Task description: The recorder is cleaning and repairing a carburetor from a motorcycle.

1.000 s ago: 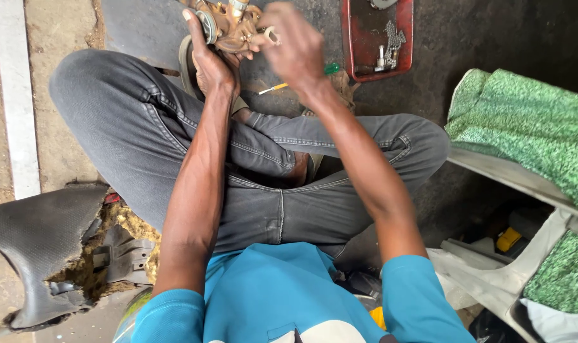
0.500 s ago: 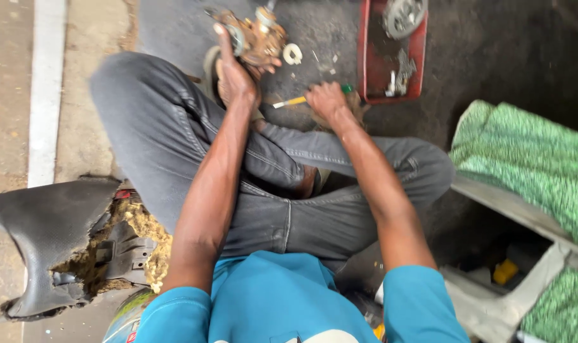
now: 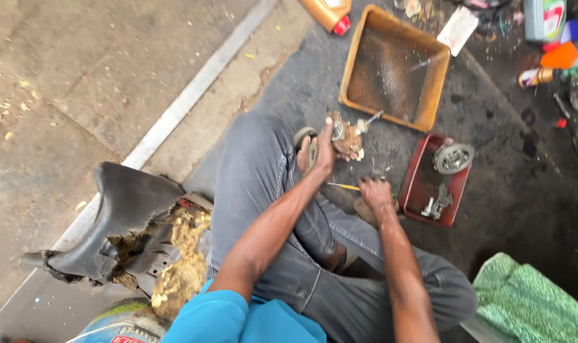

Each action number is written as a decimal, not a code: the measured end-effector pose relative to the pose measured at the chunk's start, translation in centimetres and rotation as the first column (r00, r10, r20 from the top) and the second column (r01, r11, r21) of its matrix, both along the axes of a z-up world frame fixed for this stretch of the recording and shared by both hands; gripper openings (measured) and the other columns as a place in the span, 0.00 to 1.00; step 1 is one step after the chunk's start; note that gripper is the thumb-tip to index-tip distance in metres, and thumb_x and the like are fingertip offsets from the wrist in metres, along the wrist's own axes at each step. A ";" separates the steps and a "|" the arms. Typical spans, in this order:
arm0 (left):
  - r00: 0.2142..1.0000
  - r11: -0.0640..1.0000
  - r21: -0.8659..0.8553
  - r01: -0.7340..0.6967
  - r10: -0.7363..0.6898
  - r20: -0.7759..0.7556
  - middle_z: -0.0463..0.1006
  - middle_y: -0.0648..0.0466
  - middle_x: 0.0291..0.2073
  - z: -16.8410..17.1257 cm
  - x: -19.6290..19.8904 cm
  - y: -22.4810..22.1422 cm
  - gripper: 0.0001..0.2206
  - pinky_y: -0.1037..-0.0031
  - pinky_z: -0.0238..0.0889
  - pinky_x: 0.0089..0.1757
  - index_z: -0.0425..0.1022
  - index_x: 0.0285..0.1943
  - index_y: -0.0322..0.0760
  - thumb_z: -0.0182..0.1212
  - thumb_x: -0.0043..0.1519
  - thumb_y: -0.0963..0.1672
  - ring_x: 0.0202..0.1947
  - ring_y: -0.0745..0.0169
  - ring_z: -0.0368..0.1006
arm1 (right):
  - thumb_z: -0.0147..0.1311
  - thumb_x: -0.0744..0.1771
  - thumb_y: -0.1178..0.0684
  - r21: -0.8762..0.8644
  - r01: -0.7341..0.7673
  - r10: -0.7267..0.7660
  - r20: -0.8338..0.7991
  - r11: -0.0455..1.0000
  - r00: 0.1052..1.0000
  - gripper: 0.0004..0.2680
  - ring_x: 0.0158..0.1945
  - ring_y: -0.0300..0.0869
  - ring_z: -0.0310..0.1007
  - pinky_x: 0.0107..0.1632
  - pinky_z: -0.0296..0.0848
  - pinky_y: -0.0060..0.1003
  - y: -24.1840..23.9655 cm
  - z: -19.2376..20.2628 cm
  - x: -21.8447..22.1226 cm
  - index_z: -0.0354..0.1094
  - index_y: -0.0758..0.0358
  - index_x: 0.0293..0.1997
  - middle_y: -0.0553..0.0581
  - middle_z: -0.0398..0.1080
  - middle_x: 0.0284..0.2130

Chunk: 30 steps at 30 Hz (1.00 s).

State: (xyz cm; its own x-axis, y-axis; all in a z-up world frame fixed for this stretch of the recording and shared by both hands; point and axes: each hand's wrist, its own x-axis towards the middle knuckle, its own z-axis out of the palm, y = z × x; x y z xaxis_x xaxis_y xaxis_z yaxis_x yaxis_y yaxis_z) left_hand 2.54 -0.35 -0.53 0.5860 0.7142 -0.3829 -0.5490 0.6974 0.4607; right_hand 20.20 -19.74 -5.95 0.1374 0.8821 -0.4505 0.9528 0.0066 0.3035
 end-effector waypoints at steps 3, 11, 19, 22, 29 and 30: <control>1.000 1.000 -0.004 0.005 -0.005 0.019 0.82 0.41 0.37 0.3 -0.4 0.3 0.32 0.71 0.69 0.19 0.65 0.61 0.32 0.41 0.67 0.62 0.21 0.48 0.79 | 0.54 0.63 0.51 0.052 -0.037 0.039 -0.022 0.998 0.999 0.13 0.51 0.49 0.76 0.43 0.79 0.49 1.5 4.5 -0.8 0.71 0.49 0.53 0.50 0.74 0.47; 0.999 0.998 -0.049 0.045 -0.044 0.025 0.82 0.39 0.35 -1.6 0.1 0.3 0.38 0.70 0.71 0.21 0.69 0.58 0.24 0.42 0.66 0.64 0.23 0.49 0.80 | 0.56 0.68 0.53 0.649 0.090 -0.090 -0.033 0.756 0.995 0.11 0.54 0.61 0.68 0.48 0.74 0.49 1.7 15.8 0.5 0.74 0.59 0.57 0.65 0.72 0.52; 0.994 0.994 -0.025 0.106 -0.106 0.012 0.83 0.39 0.38 -0.2 -1.4 0.5 0.42 0.68 0.72 0.27 0.72 0.56 0.23 0.44 0.62 0.66 0.28 0.46 0.81 | 0.54 0.71 0.57 0.788 0.399 -0.051 -0.427 0.469 0.903 0.08 0.49 0.56 0.67 0.53 0.66 0.52 3.9 27.1 -5.9 0.73 0.66 0.53 0.62 0.70 0.44; 0.996 0.996 0.007 0.088 -0.087 -0.011 0.83 0.37 0.37 0.3 -1.6 0.7 0.42 0.66 0.72 0.27 0.74 0.54 0.21 0.43 0.63 0.66 0.28 0.44 0.80 | 0.54 0.71 0.56 0.776 0.444 0.026 -0.508 0.447 0.861 0.08 0.47 0.53 0.67 0.51 0.66 0.49 4.0 28.2 -7.5 0.73 0.67 0.54 0.61 0.70 0.42; 0.992 0.994 -0.022 0.105 -0.106 -0.063 0.83 0.37 0.39 0.7 -2.1 1.0 0.40 0.61 0.72 0.29 0.72 0.55 0.24 0.43 0.63 0.66 0.28 0.40 0.80 | 0.58 0.68 0.58 0.900 0.226 0.379 -0.370 0.372 0.848 0.05 0.46 0.46 0.70 0.49 0.68 0.47 2.4 33.0 -13.5 0.76 0.57 0.46 0.53 0.72 0.40; 0.993 0.994 -0.025 0.111 -0.112 -0.040 0.82 0.38 0.40 0.4 -2.1 1.0 0.39 0.61 0.72 0.29 0.71 0.57 0.27 0.42 0.63 0.66 0.28 0.40 0.79 | 0.63 0.67 0.55 0.918 0.171 0.480 -0.338 0.358 0.810 0.05 0.46 0.45 0.69 0.52 0.73 0.44 2.4 34.8 -14.9 0.76 0.55 0.46 0.50 0.70 0.40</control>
State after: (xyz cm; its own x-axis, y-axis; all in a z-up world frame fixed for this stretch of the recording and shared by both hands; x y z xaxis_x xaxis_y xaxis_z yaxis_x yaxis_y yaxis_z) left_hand 0.39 0.70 -0.14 0.6448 0.6361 -0.4238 -0.4481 0.7638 0.4646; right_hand 5.30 -17.39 28.87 0.0091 0.7429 0.6693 0.9430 0.2164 -0.2530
